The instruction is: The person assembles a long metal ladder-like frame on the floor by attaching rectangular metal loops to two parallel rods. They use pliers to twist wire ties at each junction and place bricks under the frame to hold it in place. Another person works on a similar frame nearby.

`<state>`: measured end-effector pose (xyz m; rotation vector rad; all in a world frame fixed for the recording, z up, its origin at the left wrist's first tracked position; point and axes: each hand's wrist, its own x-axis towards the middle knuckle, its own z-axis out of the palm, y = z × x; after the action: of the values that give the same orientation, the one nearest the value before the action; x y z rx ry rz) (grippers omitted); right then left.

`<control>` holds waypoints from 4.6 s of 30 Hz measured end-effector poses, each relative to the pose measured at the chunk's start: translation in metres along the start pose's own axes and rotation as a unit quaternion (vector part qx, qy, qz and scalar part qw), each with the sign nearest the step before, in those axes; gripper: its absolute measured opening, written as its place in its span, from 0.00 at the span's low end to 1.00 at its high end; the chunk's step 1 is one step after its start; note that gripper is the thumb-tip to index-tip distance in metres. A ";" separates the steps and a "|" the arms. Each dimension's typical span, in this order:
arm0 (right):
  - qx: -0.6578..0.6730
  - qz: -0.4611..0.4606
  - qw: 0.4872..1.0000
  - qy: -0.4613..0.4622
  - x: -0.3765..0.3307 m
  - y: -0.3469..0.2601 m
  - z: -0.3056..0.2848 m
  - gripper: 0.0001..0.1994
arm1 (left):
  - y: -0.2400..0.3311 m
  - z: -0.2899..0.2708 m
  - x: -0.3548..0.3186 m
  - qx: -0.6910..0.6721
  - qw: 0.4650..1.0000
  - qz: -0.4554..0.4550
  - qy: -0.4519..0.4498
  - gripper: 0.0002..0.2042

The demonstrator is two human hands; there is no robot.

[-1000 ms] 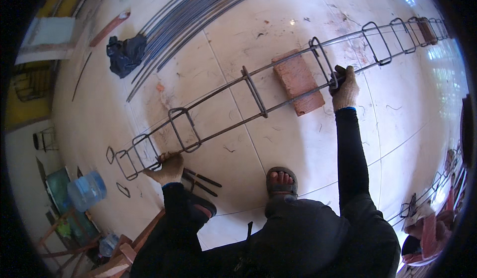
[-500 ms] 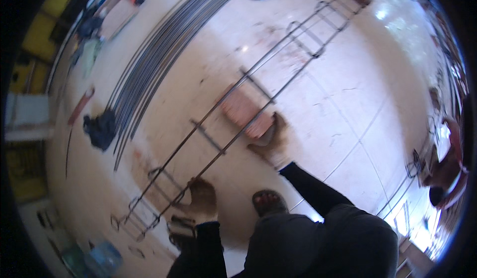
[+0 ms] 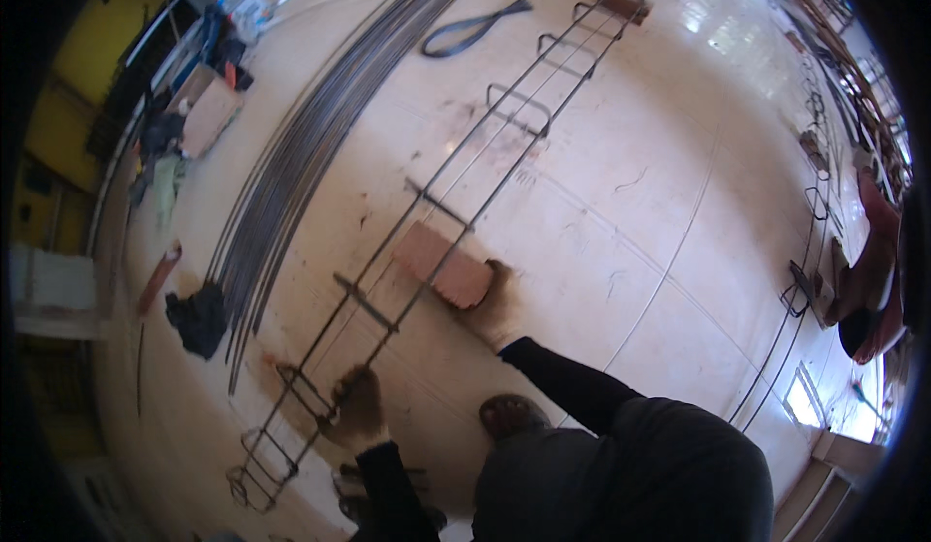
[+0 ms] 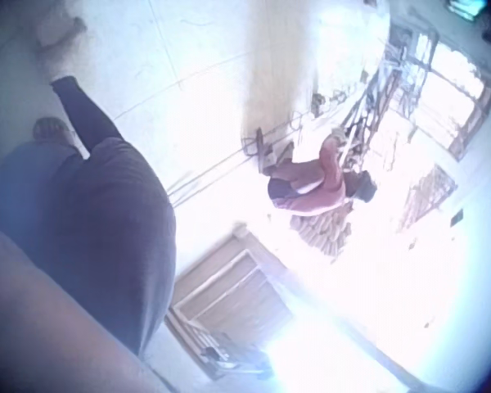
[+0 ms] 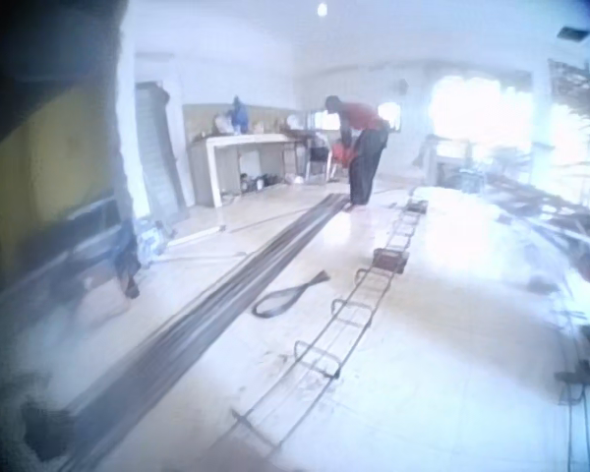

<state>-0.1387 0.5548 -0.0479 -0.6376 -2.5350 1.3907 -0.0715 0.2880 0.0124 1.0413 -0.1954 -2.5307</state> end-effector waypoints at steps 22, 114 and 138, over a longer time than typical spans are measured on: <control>-0.164 0.130 0.969 0.134 -0.102 0.079 -0.114 0.53 | -0.012 -0.002 0.059 -0.061 0.983 -0.103 0.136 0.33; -0.167 0.166 0.949 0.209 0.716 0.218 -0.408 0.50 | -0.660 0.337 -0.028 0.774 0.202 0.131 -0.586 0.45; 0.006 0.097 0.971 0.218 0.800 0.232 -0.389 0.52 | -0.746 0.415 0.037 0.912 0.311 0.087 -0.253 0.29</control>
<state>-0.6489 1.3194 -0.0672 -1.0796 -2.1600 1.1609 -0.6145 0.9447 0.0805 0.2243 -3.4041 -1.0812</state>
